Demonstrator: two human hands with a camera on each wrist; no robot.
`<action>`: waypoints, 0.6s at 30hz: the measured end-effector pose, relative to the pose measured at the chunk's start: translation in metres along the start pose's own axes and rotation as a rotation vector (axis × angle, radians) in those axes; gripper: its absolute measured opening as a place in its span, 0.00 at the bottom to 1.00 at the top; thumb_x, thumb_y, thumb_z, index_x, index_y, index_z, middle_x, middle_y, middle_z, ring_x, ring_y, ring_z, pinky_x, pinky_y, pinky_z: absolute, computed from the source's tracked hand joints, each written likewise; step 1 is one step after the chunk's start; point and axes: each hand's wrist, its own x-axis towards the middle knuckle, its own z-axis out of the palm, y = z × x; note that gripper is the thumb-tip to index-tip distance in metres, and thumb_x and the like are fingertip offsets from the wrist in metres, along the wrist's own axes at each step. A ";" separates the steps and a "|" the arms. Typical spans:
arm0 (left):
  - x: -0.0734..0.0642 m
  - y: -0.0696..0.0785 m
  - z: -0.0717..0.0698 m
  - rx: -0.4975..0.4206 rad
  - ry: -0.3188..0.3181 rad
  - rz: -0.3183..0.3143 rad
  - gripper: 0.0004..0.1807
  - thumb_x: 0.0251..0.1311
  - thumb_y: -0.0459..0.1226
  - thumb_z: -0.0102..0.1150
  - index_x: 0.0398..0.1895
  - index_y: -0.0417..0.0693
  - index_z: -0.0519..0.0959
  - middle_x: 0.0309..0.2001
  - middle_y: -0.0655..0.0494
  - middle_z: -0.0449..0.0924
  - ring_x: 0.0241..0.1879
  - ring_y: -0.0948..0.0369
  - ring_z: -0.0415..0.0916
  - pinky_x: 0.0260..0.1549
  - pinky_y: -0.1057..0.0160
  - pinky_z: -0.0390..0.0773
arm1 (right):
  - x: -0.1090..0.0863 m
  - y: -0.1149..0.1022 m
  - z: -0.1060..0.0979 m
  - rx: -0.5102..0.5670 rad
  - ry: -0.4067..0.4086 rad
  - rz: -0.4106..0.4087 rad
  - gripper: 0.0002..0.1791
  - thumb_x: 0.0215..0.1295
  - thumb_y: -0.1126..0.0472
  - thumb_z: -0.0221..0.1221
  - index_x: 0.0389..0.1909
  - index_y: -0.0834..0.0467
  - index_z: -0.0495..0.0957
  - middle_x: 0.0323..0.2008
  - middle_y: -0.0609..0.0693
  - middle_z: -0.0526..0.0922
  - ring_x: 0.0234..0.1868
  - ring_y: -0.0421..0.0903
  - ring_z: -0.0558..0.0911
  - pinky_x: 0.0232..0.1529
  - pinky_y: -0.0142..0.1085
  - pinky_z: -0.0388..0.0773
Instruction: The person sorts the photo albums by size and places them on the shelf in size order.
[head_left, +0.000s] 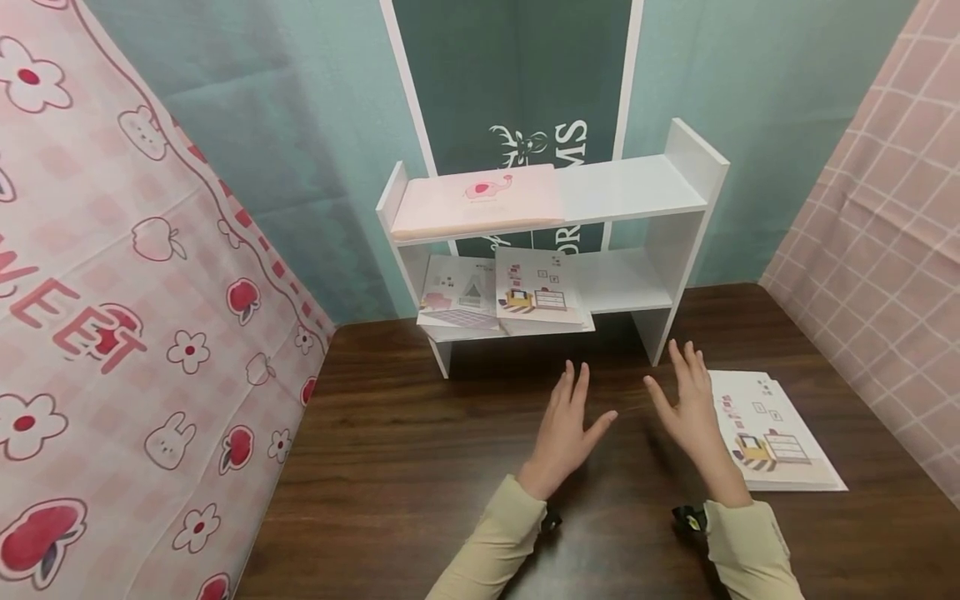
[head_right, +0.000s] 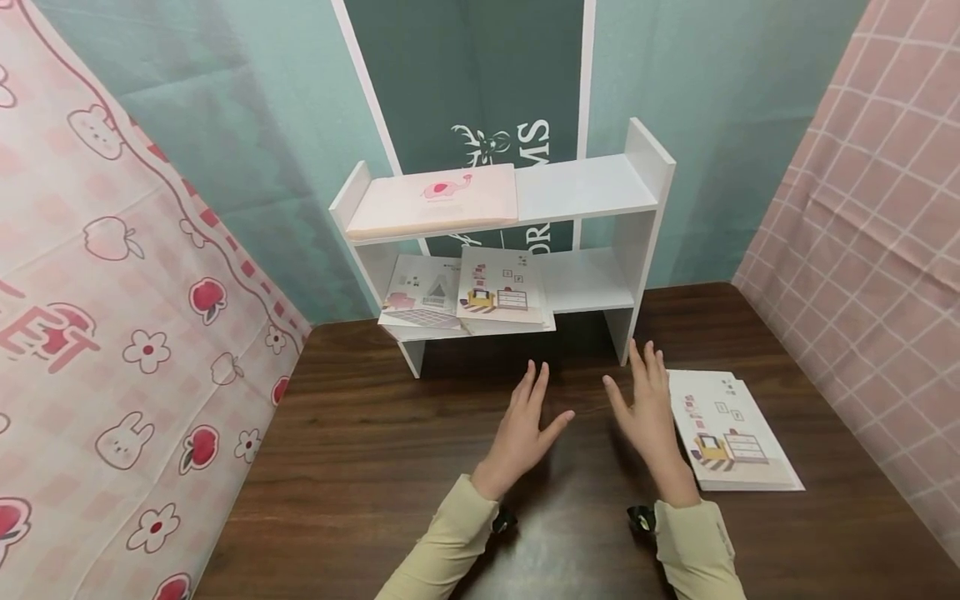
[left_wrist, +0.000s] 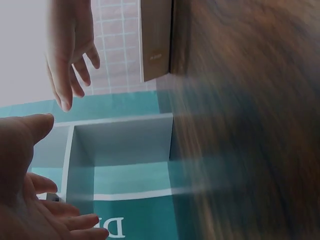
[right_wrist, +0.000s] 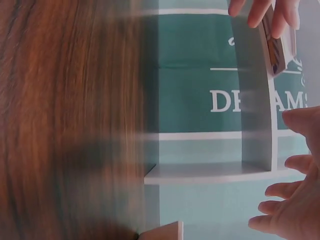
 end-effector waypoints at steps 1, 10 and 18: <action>0.000 0.001 0.001 -0.019 -0.009 -0.003 0.43 0.63 0.60 0.40 0.74 0.51 0.41 0.73 0.44 0.41 0.70 0.49 0.50 0.60 0.51 0.65 | -0.001 0.001 -0.001 -0.002 -0.002 0.009 0.37 0.62 0.58 0.58 0.69 0.63 0.55 0.67 0.73 0.50 0.69 0.68 0.46 0.62 0.66 0.43; -0.003 0.011 0.013 -0.146 -0.083 -0.027 0.42 0.63 0.61 0.39 0.74 0.53 0.41 0.72 0.45 0.45 0.68 0.49 0.55 0.59 0.50 0.67 | -0.007 0.007 -0.014 -0.014 -0.026 0.052 0.38 0.62 0.59 0.58 0.69 0.66 0.52 0.67 0.74 0.48 0.64 0.75 0.50 0.57 0.70 0.46; -0.004 0.020 0.022 -0.214 -0.128 -0.042 0.41 0.63 0.61 0.39 0.73 0.53 0.45 0.72 0.48 0.47 0.68 0.50 0.55 0.60 0.51 0.66 | -0.010 0.013 -0.031 -0.061 -0.030 0.101 0.37 0.64 0.57 0.56 0.68 0.68 0.52 0.65 0.77 0.49 0.62 0.78 0.51 0.56 0.70 0.48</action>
